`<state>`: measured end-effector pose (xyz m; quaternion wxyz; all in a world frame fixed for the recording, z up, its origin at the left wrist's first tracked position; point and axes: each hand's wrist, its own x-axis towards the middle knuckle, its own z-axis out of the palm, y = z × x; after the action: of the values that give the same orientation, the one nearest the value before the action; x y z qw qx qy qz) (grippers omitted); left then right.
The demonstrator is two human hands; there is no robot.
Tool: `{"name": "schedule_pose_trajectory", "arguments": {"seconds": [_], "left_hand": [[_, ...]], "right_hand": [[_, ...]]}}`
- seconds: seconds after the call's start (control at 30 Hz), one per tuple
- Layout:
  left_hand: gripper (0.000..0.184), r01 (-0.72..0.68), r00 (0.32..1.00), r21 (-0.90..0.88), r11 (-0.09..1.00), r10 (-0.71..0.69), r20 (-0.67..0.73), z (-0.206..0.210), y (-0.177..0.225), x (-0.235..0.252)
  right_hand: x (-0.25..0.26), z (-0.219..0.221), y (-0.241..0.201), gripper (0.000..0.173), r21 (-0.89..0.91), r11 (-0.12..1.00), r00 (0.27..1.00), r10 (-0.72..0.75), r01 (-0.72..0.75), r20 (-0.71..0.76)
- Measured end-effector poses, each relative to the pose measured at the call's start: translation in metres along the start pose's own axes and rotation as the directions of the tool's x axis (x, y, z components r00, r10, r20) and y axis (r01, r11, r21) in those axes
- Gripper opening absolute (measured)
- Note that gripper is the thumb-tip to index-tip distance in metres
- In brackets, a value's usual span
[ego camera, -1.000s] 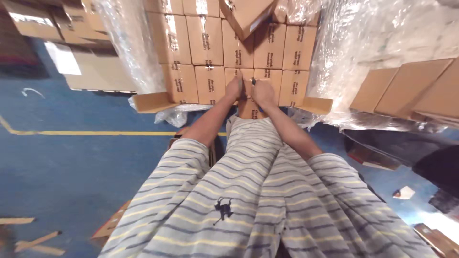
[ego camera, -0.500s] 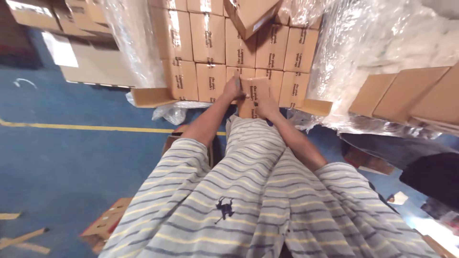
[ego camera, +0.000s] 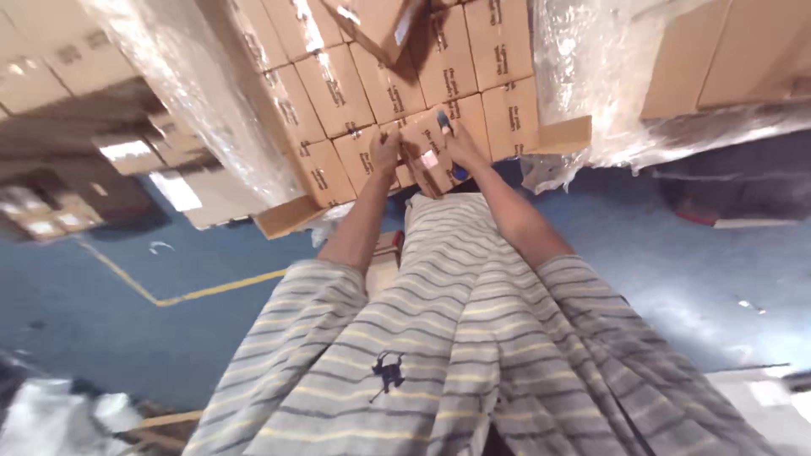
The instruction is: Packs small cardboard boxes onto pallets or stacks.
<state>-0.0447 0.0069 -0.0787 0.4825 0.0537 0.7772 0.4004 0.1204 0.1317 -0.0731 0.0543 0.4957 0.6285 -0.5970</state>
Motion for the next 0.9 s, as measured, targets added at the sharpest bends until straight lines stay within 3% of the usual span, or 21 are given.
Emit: {"name": "schedule_pose_trajectory", "arguments": {"seconds": [0.1, 0.17, 0.23, 0.33, 0.37, 0.4, 0.43, 0.47, 0.5, 0.53, 0.57, 0.6, 0.63, 0.67, 0.7, 0.73, 0.77, 0.8, 0.83, 0.9], "left_hand": [[0.043, -0.01, 0.997, 0.018, 1.0, 0.011, -0.072, 0.007, 0.002, -0.007], [0.043, -0.029, 0.996, 0.055, 0.998, 0.033, -0.083, 0.012, 0.0, -0.009], [0.042, -0.076, 0.993, 0.107, 0.991, 0.085, -0.083, 0.014, -0.005, -0.006], [0.043, -0.166, 0.972, 0.242, 0.956, 0.2, -0.124, 0.022, -0.003, -0.016], [0.042, -0.125, 0.975, 0.305, 0.944, 0.173, -0.137, 0.029, 0.018, -0.036], [0.042, 0.064, 0.996, 0.334, 0.941, -0.039, -0.082, 0.036, 0.063, -0.065], [0.043, 0.126, 0.992, 0.352, 0.927, -0.108, -0.071, 0.043, 0.088, -0.086], [0.042, 0.075, 0.997, 0.41, 0.909, -0.06, -0.05, 0.045, 0.094, -0.1], [0.042, -0.083, 0.995, 0.525, 0.847, 0.096, 0.002, 0.042, 0.083, -0.104], [0.042, -0.329, 0.924, 0.608, 0.723, 0.379, 0.049, 0.037, 0.055, -0.095], [0.042, -0.591, 0.679, 0.589, 0.551, 0.734, -0.005, 0.037, 0.017, -0.07], [0.04, -0.354, 0.916, 0.581, 0.733, 0.396, 0.058, 0.036, 0.051, -0.093], [0.039, -0.147, 0.988, 0.527, 0.837, 0.149, 0.039, 0.04, 0.075, -0.103], [0.04, -0.063, 0.998, 0.509, 0.858, 0.058, 0.026, 0.041, 0.083, -0.106], [0.042, -0.132, 0.991, 0.558, 0.819, 0.125, 0.051, 0.039, 0.076, -0.103], [0.043, -0.312, 0.934, 0.603, 0.735, 0.355, 0.051, 0.035, 0.051, -0.093], [0.042, -0.529, 0.741, 0.56, 0.638, 0.669, -0.062, 0.039, 0.017, -0.073], [0.04, -0.297, 0.93, 0.48, 0.825, 0.364, -0.05, 0.04, 0.047, -0.095], [0.04, -0.101, 0.986, 0.343, 0.934, 0.139, -0.088, 0.045, 0.071, -0.107], [0.04, -0.008, 0.992, 0.199, 0.98, 0.033, -0.125, 0.049, 0.085, -0.117]], "right_hand": [[-0.035, -0.014, 0.017, 0.049, -0.032, 0.995, 0.97, 0.084, -0.094, -0.229], [-0.073, -0.012, 0.042, 0.053, 0.073, 0.967, 0.898, 0.252, -0.242, -0.361], [-0.098, 0.005, 0.076, 0.048, 0.204, 0.922, 0.844, 0.384, -0.329, -0.374], [-0.114, 0.048, 0.113, 0.043, 0.356, 0.876, 0.849, 0.436, -0.324, -0.3], [-0.116, 0.061, 0.115, 0.042, 0.386, 0.87, 0.853, 0.432, -0.307, -0.293], [-0.117, 0.07, 0.115, 0.04, 0.413, 0.865, 0.853, 0.426, -0.287, -0.3], [-0.117, 0.079, 0.114, 0.038, 0.435, 0.862, 0.852, 0.417, -0.26, -0.318], [-0.118, 0.088, 0.115, 0.036, 0.451, 0.863, 0.851, 0.402, -0.229, -0.338], [-0.119, 0.095, 0.115, 0.036, 0.456, 0.867, 0.852, 0.385, -0.202, -0.354], [-0.12, 0.1, 0.115, 0.036, 0.451, 0.875, 0.853, 0.365, -0.178, -0.372], [-0.121, 0.103, 0.115, 0.036, 0.442, 0.882, 0.853, 0.353, -0.165, -0.385], [-0.122, 0.105, 0.113, 0.037, 0.437, 0.883, 0.849, 0.359, -0.174, -0.387], [-0.122, 0.105, 0.111, 0.037, 0.434, 0.879, 0.84, 0.38, -0.198, -0.387], [-0.121, 0.105, 0.11, 0.037, 0.432, 0.875, 0.83, 0.4, -0.219, -0.388], [-0.118, 0.105, 0.109, 0.036, 0.431, 0.872, 0.82, 0.412, -0.23, -0.396], [-0.116, 0.106, 0.109, 0.036, 0.425, 0.875, 0.816, 0.412, -0.231, -0.406], [-0.115, 0.108, 0.111, 0.035, 0.419, 0.881, 0.817, 0.402, -0.221, -0.414], [-0.116, 0.11, 0.112, 0.035, 0.415, 0.887, 0.821, 0.385, -0.203, -0.422], [-0.117, 0.111, 0.114, 0.035, 0.406, 0.895, 0.825, 0.367, -0.186, -0.43], [-0.118, 0.109, 0.114, 0.035, 0.391, 0.905, 0.829, 0.343, -0.166, -0.442]]}}
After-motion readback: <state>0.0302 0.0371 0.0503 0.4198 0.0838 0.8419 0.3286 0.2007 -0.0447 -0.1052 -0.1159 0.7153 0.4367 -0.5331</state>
